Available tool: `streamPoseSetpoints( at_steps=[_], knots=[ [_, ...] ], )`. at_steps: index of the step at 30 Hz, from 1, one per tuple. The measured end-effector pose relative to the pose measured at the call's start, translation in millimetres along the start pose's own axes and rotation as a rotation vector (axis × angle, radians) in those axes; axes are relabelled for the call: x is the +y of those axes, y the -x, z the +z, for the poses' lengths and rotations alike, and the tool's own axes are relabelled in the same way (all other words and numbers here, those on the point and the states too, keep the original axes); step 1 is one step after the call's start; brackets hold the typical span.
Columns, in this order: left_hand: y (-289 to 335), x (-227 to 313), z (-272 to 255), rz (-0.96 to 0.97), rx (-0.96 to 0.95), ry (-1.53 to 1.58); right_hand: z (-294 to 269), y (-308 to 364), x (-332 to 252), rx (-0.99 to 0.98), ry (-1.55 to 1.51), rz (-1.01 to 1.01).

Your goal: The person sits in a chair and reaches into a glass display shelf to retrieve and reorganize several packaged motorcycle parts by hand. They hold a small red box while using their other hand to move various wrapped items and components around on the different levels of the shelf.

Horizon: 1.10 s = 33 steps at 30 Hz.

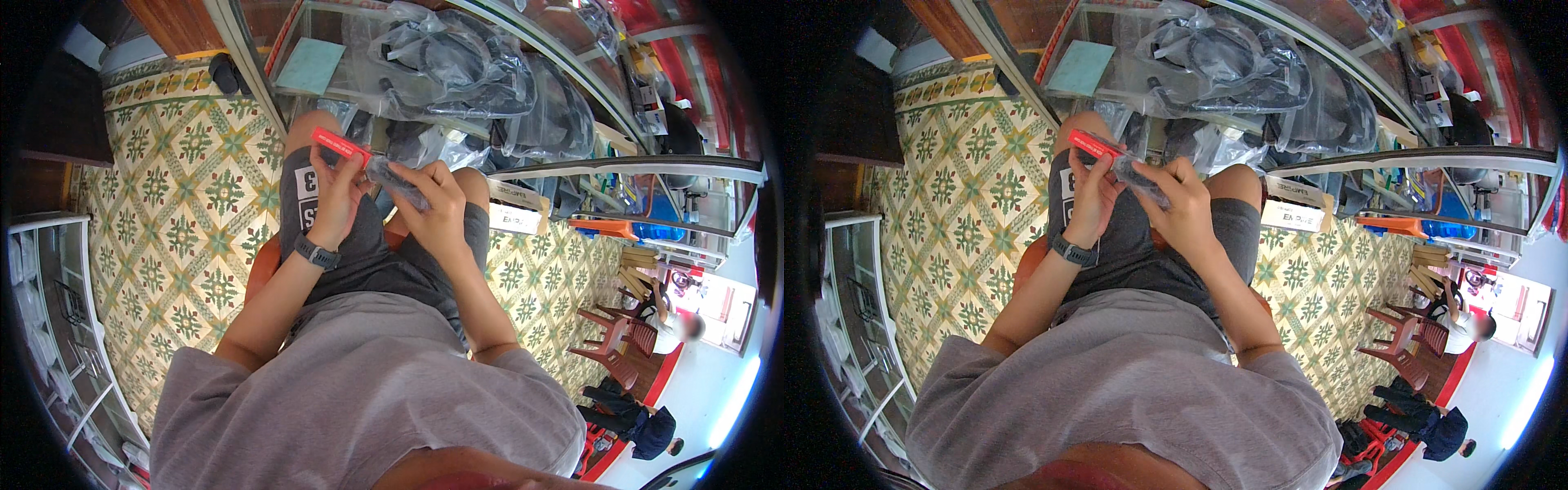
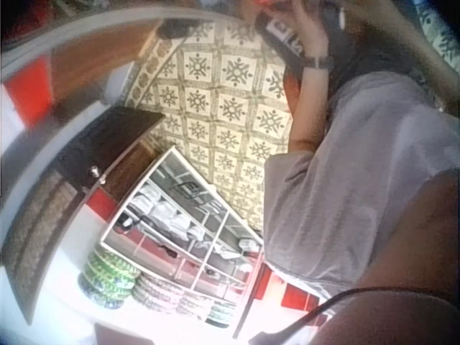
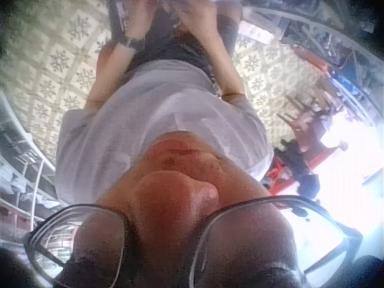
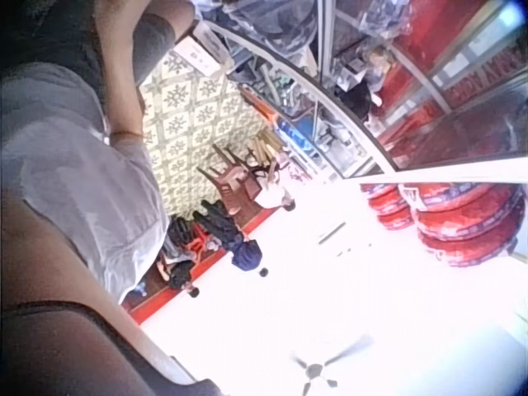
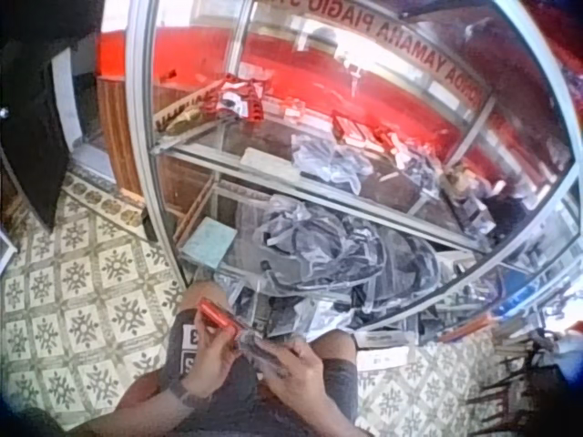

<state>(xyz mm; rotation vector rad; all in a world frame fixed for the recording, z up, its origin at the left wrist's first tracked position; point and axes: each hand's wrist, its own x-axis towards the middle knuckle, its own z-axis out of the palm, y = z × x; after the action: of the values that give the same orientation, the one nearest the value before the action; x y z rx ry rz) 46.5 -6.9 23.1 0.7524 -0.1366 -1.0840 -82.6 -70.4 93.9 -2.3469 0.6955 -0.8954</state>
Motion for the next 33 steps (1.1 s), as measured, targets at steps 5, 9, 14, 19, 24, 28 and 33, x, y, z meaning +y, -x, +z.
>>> streamPoseSetpoints(
  at_steps=[5,9,14,19,24,28,33],
  knots=[
    [-2.2,-0.8,-3.2,-0.081,-0.076,0.230,0.5,-1.9,2.5,-0.057,-0.068,0.023],
    [1.8,2.1,2.2,-0.055,-0.069,0.138,2.6,1.7,6.6,-0.079,-0.048,0.044],
    [1.9,0.5,1.8,-0.015,-0.066,0.065,-0.2,1.0,-4.1,-0.095,-0.034,-0.004],
    [0.7,-2.0,-2.0,-0.081,-0.119,0.189,-5.4,3.4,-8.3,-0.179,-0.073,-0.056],
    [5.0,-0.4,0.6,-0.111,-0.143,0.161,4.5,-3.7,-10.4,-0.062,-0.036,-0.074],
    [-1.6,3.4,-2.8,-0.133,-0.153,0.225,2.6,-4.2,-10.3,0.077,-0.199,0.040],
    [0.0,1.2,-2.0,-0.248,-0.158,0.326,9.4,-8.3,-3.9,0.003,0.147,-0.185]
  ],
)
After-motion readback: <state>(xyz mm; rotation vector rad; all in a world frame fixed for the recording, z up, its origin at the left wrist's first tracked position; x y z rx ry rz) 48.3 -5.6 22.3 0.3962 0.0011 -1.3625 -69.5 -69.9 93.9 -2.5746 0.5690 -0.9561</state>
